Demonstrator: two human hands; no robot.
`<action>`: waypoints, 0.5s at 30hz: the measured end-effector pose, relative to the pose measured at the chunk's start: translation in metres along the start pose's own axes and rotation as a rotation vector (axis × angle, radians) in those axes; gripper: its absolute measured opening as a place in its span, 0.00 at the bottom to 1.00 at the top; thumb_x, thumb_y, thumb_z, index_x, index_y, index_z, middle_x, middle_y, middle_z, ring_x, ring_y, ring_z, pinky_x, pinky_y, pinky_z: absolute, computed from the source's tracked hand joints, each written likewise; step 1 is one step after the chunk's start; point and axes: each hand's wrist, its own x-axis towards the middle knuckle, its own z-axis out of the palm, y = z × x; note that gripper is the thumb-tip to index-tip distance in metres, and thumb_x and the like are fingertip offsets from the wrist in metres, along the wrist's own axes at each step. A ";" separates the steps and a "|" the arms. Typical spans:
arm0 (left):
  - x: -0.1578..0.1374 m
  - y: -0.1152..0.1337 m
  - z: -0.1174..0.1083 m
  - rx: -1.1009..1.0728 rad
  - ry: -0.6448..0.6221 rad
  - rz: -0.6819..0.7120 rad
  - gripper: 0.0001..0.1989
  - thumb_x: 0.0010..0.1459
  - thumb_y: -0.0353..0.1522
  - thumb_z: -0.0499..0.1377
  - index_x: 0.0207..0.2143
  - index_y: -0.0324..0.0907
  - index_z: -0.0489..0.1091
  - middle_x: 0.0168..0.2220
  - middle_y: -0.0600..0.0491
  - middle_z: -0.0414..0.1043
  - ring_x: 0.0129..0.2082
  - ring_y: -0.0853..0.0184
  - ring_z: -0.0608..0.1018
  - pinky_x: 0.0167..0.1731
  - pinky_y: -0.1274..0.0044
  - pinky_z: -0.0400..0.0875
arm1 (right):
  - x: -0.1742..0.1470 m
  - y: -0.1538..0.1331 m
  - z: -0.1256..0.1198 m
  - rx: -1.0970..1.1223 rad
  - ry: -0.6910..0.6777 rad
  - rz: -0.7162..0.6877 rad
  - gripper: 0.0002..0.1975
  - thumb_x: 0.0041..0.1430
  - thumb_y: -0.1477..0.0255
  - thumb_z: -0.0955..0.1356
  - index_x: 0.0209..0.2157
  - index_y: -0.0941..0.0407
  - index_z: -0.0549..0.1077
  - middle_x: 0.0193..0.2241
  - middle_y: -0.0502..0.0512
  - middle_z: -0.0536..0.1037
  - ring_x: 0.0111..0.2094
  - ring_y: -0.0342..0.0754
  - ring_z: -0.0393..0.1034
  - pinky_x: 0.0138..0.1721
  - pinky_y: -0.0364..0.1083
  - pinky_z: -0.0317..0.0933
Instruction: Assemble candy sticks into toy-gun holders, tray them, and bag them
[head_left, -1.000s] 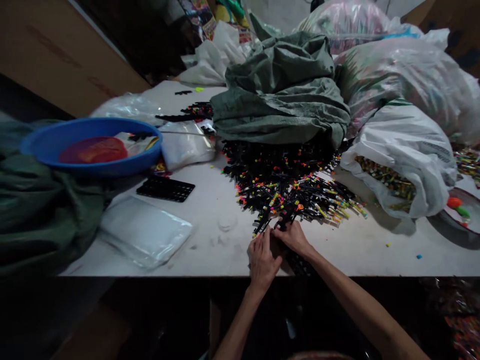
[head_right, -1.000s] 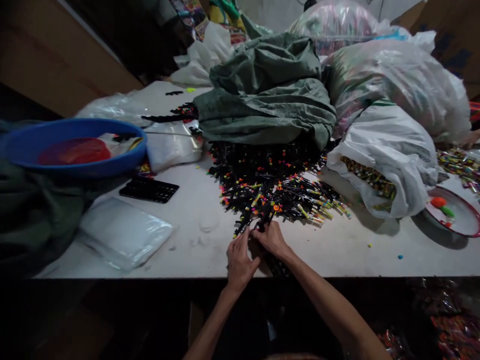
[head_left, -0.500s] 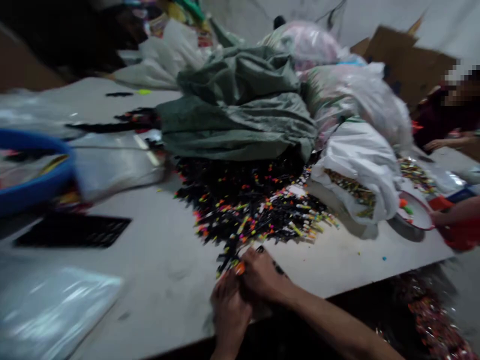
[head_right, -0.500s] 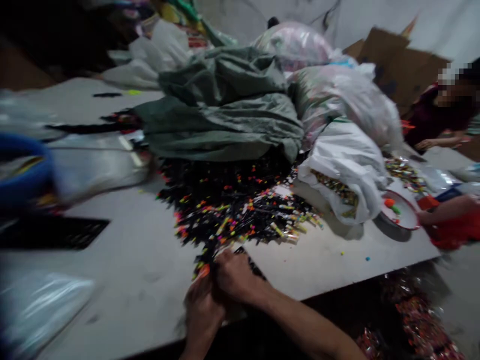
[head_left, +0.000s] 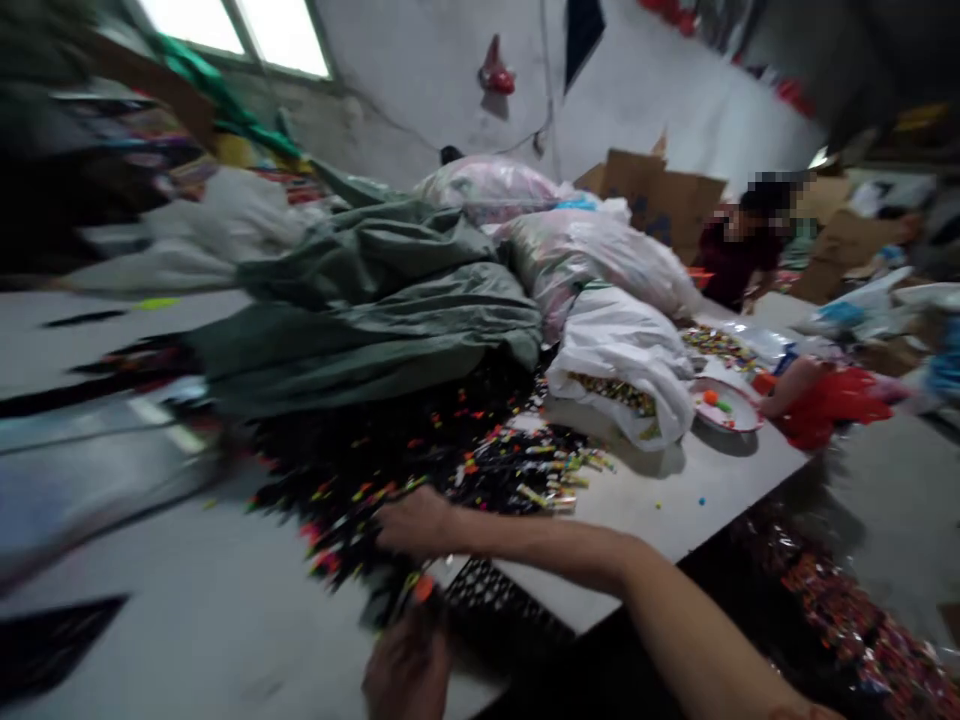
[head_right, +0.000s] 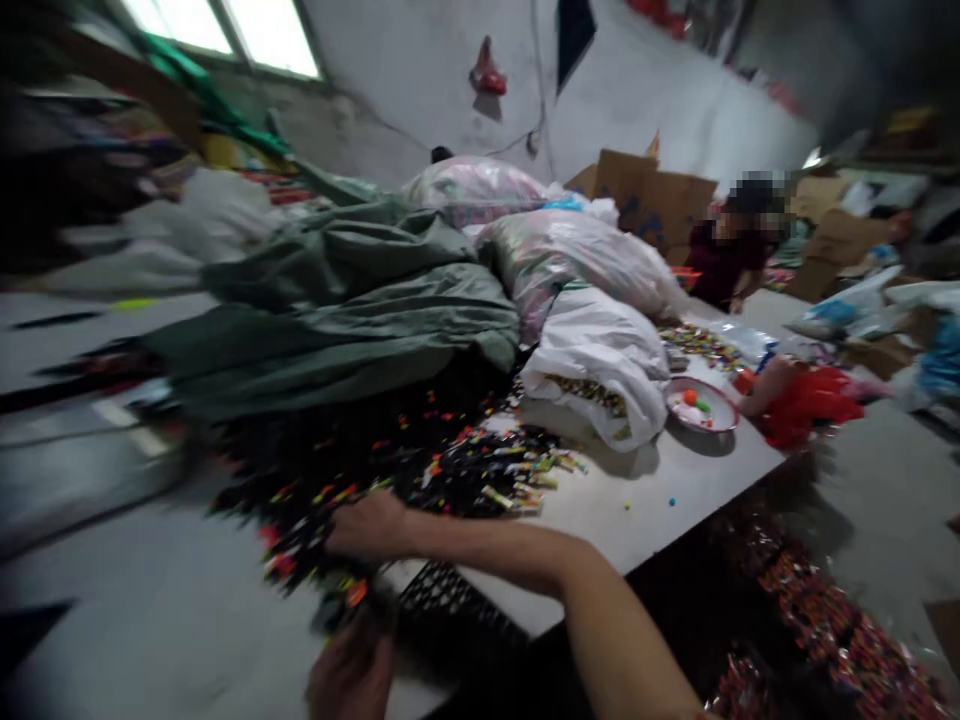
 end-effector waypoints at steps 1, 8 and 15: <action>-0.004 0.001 0.000 0.038 -0.007 -0.038 0.15 0.56 0.37 0.50 0.43 0.47 0.71 0.30 0.50 0.76 0.38 0.57 0.76 0.41 0.64 0.70 | -0.004 -0.001 -0.003 0.013 -0.002 0.038 0.10 0.59 0.79 0.61 0.32 0.57 0.72 0.42 0.57 0.74 0.36 0.48 0.71 0.29 0.43 0.62; -0.027 0.008 -0.018 0.098 0.015 -0.137 0.11 0.61 0.35 0.51 0.41 0.42 0.69 0.38 0.48 0.75 0.39 0.62 0.76 0.42 0.69 0.69 | -0.079 -0.003 0.015 0.598 0.245 0.405 0.07 0.55 0.76 0.63 0.35 0.60 0.70 0.32 0.53 0.72 0.32 0.44 0.66 0.32 0.41 0.60; -0.021 0.014 -0.025 0.103 -0.090 -0.160 0.12 0.61 0.34 0.51 0.45 0.42 0.67 0.38 0.49 0.75 0.39 0.63 0.75 0.42 0.69 0.68 | -0.124 -0.067 0.071 1.152 0.309 0.478 0.07 0.53 0.71 0.66 0.33 0.59 0.72 0.24 0.48 0.72 0.25 0.41 0.61 0.26 0.39 0.55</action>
